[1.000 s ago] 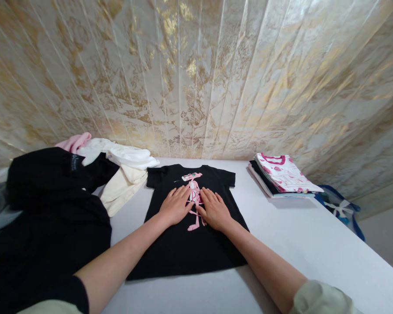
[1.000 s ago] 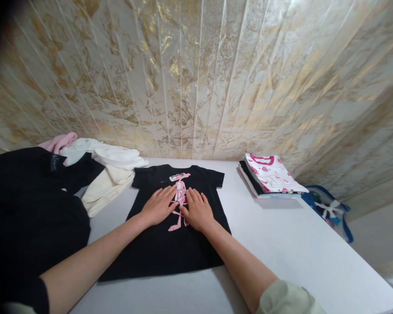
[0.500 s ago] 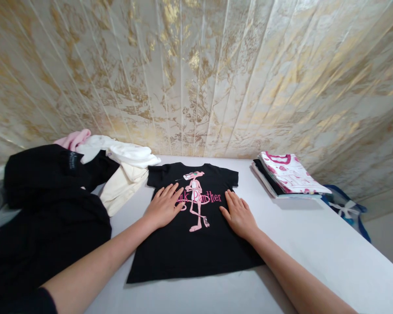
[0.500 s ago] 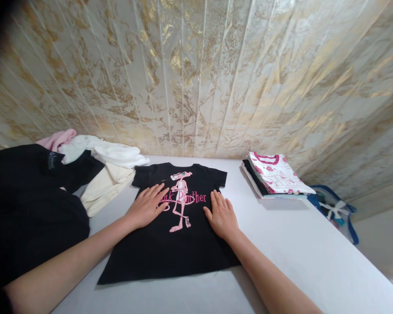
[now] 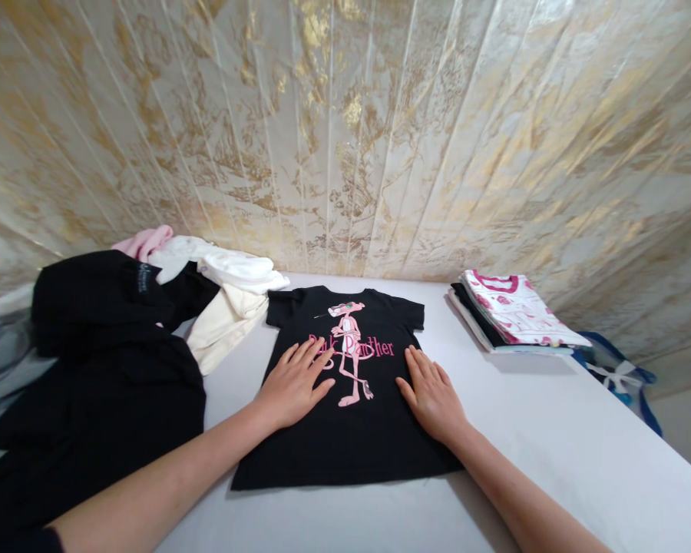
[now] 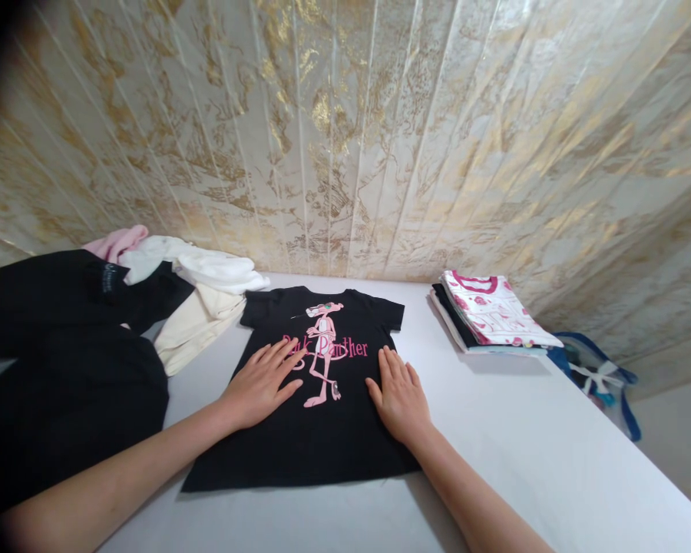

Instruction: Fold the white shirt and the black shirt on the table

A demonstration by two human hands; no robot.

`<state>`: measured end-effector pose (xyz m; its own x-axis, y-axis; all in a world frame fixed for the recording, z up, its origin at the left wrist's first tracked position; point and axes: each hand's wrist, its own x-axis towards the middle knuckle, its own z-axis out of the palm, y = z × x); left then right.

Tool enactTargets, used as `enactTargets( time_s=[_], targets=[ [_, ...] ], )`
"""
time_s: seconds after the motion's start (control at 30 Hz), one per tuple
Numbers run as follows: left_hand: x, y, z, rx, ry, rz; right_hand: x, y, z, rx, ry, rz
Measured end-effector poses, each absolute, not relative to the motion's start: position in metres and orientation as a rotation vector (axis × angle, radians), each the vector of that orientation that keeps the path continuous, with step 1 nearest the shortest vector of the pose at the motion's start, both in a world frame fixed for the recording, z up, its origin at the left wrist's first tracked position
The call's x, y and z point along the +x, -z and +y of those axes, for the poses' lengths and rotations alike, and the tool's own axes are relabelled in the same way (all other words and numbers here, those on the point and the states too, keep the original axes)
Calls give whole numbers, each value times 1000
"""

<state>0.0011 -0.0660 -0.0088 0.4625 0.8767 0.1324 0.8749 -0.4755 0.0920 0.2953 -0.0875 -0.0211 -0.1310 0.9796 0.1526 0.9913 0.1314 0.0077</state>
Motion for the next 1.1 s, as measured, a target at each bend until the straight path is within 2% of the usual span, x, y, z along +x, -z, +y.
enactTargets(
  time_s=[0.23,0.47,0.67,0.8,0.97,1.1],
  targets=[
    [5,2,-13,2558,-292,1695,295,25,-87,-2012,194,-2287],
    [-9,-1,50,2216,-396,2227,296,28,-87,-1972,250,-2270],
    [-7,8,41,2235,-486,2239,294,27,-86,-2007,268,-2279],
    [0,8,24,2273,-468,2173,289,0,-79,-2044,258,-2361],
    [5,6,11,2309,-441,2106,280,-36,-35,-2154,6,-2425],
    [4,6,8,2350,-433,2087,263,-28,1,-1981,32,-2339]
  ],
)
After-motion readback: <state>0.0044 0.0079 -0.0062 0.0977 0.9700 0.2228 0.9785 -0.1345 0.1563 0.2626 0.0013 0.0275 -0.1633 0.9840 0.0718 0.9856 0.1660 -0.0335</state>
